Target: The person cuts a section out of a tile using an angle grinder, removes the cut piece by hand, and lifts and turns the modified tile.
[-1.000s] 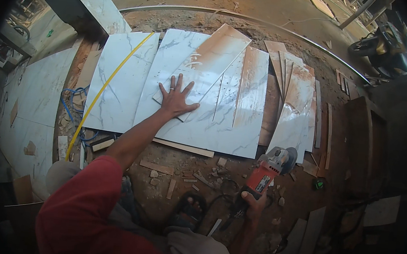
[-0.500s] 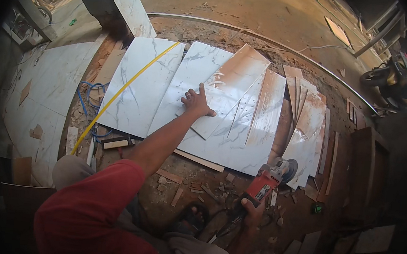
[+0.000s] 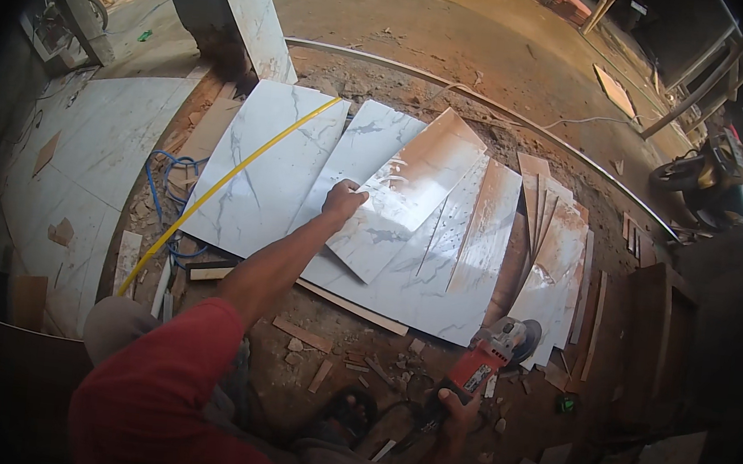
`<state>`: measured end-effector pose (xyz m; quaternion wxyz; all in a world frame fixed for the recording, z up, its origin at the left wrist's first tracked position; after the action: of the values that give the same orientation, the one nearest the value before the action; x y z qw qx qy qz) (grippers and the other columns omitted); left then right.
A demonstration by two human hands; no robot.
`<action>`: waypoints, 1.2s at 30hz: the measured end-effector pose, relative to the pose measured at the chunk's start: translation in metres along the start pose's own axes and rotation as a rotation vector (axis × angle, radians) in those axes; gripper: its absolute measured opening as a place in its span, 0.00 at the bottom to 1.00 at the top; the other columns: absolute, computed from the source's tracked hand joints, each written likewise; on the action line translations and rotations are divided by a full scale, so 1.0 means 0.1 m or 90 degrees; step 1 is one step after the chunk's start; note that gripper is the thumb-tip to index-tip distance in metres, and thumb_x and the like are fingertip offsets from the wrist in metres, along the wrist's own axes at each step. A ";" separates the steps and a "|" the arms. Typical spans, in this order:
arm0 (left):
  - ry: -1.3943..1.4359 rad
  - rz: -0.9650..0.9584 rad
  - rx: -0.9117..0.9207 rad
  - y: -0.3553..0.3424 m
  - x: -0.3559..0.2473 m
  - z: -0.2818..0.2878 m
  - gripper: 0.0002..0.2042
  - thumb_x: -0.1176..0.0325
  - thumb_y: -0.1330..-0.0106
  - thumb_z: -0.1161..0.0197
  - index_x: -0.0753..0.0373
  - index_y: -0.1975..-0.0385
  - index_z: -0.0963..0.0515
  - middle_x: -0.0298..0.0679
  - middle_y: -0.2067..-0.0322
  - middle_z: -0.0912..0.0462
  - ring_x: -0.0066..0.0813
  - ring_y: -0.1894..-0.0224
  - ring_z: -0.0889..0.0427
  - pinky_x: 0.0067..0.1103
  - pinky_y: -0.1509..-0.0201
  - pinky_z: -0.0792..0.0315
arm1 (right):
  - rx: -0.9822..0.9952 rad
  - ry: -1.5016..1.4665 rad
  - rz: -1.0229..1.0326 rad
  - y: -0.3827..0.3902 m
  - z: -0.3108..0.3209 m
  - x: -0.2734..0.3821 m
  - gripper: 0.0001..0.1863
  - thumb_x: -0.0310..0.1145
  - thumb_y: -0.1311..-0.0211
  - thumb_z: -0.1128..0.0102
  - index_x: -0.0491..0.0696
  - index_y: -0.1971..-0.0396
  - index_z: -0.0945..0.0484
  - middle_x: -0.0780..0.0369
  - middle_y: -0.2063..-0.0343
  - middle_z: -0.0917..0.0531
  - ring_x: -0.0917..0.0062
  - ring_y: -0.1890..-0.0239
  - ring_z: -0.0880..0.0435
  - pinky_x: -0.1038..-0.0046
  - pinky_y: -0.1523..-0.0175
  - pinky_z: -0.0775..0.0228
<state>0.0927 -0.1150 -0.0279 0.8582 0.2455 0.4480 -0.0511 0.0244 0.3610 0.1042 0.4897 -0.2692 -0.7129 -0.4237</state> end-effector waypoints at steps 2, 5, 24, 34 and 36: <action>0.048 -0.018 -0.030 -0.15 0.27 0.48 0.17 0.56 0.41 0.33 0.59 0.56 0.17 0.45 0.58 0.14 0.41 0.52 0.17 0.32 0.47 0.26 | 0.013 0.004 -0.004 -0.05 0.09 -0.11 0.44 0.33 0.59 0.27 0.41 0.39 0.37 0.62 0.68 0.22 0.74 0.72 0.18 0.72 0.67 0.22; 0.126 -0.068 -0.087 -0.09 0.57 1.08 0.15 0.64 0.39 0.34 0.66 0.57 0.17 0.35 0.75 0.18 0.21 0.76 0.25 0.20 0.71 0.30 | 0.002 0.033 -0.037 -0.06 0.16 -0.08 0.43 0.33 0.58 0.27 0.41 0.39 0.37 0.62 0.67 0.21 0.75 0.71 0.18 0.73 0.66 0.23; 0.093 -0.016 -0.383 -0.75 2.55 3.38 0.18 0.59 0.35 0.38 0.66 0.53 0.17 0.36 0.69 0.16 0.25 0.68 0.21 0.23 0.61 0.28 | 0.023 0.069 -0.082 -0.36 0.12 -0.24 0.33 0.36 0.58 0.26 0.43 0.49 0.28 0.64 0.64 0.21 0.78 0.65 0.21 0.75 0.59 0.26; -0.191 0.093 -0.255 -0.92 2.50 3.58 0.24 0.54 0.41 0.34 0.67 0.52 0.19 0.48 0.62 0.14 0.43 0.59 0.16 0.31 0.52 0.26 | 0.064 -0.003 -0.050 -0.38 0.05 -0.15 0.30 0.35 0.55 0.30 0.41 0.51 0.31 0.59 0.70 0.20 0.69 0.73 0.15 0.68 0.66 0.19; -0.317 0.082 -0.301 -0.74 2.21 3.76 0.24 0.55 0.41 0.34 0.68 0.51 0.20 0.51 0.58 0.16 0.43 0.55 0.16 0.30 0.47 0.26 | 0.088 -0.031 -0.045 -0.40 -0.08 -0.15 0.30 0.35 0.55 0.30 0.41 0.52 0.31 0.59 0.70 0.20 0.69 0.73 0.15 0.69 0.67 0.19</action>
<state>0.4803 -0.3262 -0.0518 0.9757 0.0478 0.2078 0.0503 0.0023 0.3350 0.0777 0.4746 -0.2196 -0.7612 -0.3835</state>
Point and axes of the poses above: each hand's wrist, its own y-axis away from the middle knuckle, its own z-axis out of the back of the hand, x = y × z, the point moved 6 cm from there along -y, towards the middle knuckle
